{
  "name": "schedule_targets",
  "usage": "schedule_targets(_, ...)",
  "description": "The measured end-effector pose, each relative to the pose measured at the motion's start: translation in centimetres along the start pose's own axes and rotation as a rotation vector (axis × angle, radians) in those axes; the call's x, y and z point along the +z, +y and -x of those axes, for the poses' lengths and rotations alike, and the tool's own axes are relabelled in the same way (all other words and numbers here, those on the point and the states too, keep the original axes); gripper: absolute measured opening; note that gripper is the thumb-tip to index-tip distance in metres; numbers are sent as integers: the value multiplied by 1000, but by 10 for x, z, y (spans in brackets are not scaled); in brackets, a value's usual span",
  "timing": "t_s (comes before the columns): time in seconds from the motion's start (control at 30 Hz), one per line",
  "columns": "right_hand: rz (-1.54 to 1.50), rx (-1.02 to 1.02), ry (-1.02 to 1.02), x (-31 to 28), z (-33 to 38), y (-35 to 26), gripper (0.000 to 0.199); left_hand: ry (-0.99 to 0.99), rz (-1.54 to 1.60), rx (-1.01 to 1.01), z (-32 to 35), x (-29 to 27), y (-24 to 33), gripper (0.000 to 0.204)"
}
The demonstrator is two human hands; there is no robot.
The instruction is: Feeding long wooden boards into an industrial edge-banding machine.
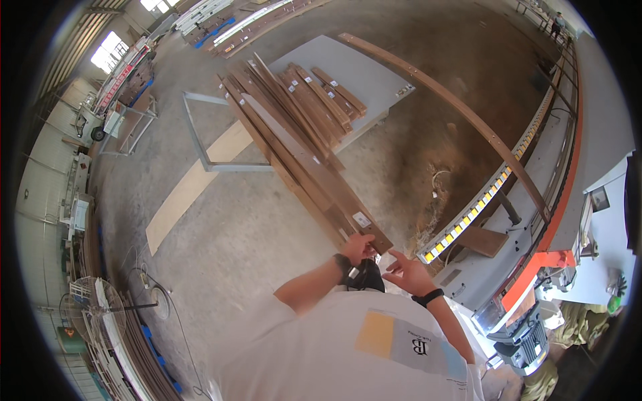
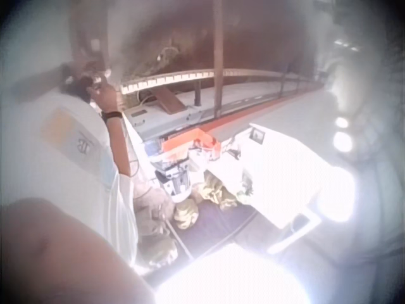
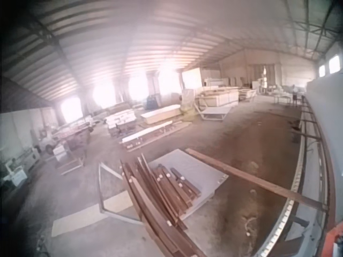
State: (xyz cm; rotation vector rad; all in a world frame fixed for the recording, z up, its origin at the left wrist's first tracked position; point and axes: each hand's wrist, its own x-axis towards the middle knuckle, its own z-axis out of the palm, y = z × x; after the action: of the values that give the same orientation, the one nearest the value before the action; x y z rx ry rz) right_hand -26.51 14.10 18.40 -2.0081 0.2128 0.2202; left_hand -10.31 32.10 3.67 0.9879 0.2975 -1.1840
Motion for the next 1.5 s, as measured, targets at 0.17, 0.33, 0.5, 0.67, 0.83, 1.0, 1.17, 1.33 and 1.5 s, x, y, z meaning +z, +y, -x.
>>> schedule_targets(0.17, 28, 108, -46, -4, 27, 16, 63, 357, -1842, 703, -55, -84, 48, 27)
schedule_targets(0.33, -60, 236, 75, -3, 53, 33, 59, 765, -1700, 792, -150, -170, 85, 26)
schedule_targets(0.5, -100, 300, 188, -10, 72, 51, 57, 4, -92, 417, -170, -130, 66, 23)
schedule_targets(0.67, -78, 410, 323, -15, 92, 67, 52, -114, -985, 801, -119, 11, 31, 26)
schedule_targets(0.83, -129, 505, 425, -10, 117, 87, 48, -54, -366, 102, -118, 112, 57, 30)
schedule_targets(1.0, -192, 621, 573, -6, 140, 90, 45, -63, -354, 165, -195, 182, 103, 32)
schedule_targets(1.17, -238, 745, 740, -1, 156, 76, 40, 25, -164, 16, -306, 225, 117, 73)
schedule_targets(1.33, -191, 860, 824, -6, 173, 76, 38, -47, 246, -20, -327, 229, 102, 32)
schedule_targets(1.5, 6, 853, 1047, -39, 199, 95, 40, -93, 120, 181, -269, 203, 111, 36)
